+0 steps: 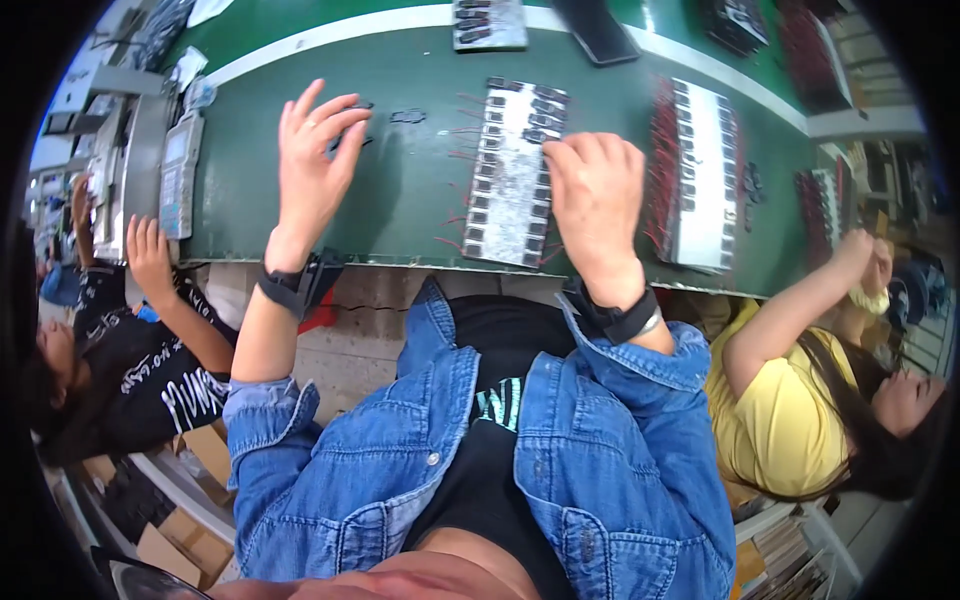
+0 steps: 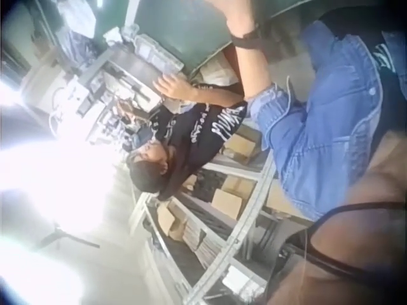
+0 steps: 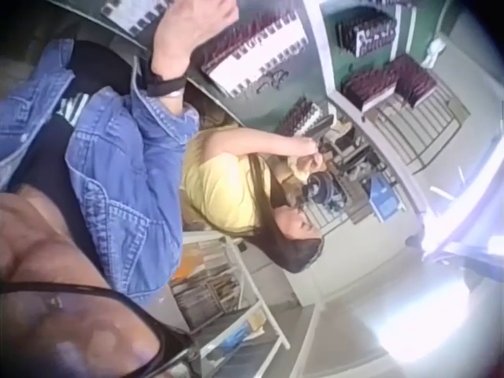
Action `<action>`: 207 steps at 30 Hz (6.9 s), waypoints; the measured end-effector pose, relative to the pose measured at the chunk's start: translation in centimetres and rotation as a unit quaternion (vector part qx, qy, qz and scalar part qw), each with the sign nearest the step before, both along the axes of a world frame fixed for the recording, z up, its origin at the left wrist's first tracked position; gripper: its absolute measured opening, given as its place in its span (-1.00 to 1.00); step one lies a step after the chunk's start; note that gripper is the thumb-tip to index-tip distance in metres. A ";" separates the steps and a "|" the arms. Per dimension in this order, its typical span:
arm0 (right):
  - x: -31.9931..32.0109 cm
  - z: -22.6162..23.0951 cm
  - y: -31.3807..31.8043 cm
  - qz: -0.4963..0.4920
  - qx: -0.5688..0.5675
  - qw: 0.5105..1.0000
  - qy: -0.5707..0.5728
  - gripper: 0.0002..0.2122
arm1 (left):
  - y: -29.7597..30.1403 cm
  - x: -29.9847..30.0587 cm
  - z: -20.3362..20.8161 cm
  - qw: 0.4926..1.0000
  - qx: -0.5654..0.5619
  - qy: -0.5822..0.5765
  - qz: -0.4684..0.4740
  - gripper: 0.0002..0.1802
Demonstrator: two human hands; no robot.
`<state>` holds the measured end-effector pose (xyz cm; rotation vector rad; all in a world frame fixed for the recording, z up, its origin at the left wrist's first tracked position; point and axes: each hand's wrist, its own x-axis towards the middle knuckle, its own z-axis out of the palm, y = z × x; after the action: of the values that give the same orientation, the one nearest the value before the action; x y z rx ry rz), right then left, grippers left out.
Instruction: The recorder is manually inserting small metal components into individual slots of a plastic assembly tray.
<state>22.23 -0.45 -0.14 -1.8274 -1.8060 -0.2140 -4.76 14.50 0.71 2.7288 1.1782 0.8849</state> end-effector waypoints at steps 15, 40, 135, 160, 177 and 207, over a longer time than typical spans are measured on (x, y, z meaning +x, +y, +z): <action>0.1 0.2 0.4 -0.019 -0.053 0.998 -0.018 -0.88 | 1.9 4.2 -0.3 0.990 -0.052 0.077 -0.106 -0.87; -3.2 2.1 -0.2 0.047 -0.046 0.865 0.498 -0.87 | -9.2 9.3 0.3 0.682 -0.551 -0.476 -0.061 -0.73; -1.7 1.5 -2.5 0.091 -0.076 0.923 0.365 -0.92 | -9.1 8.9 2.1 0.930 -0.319 -0.129 -0.129 -0.85; -0.1 1.9 -2.5 0.096 -0.129 0.687 0.709 -0.75 | -8.0 8.7 1.4 0.512 -0.778 -0.352 -0.092 -0.78; 0.7 1.3 -2.8 0.081 -0.157 0.686 0.706 -0.84 | -9.6 10.1 2.6 0.684 -0.641 -0.337 -0.091 -0.84; 1.8 0.3 -3.4 0.005 0.074 0.984 0.161 -0.80 | -5.2 13.0 -0.2 0.950 -0.311 -0.011 -0.041 -0.86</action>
<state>24.03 -3.85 0.14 -1.6415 -1.5325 -0.0433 8.21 9.27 0.52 2.2242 1.0931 0.4280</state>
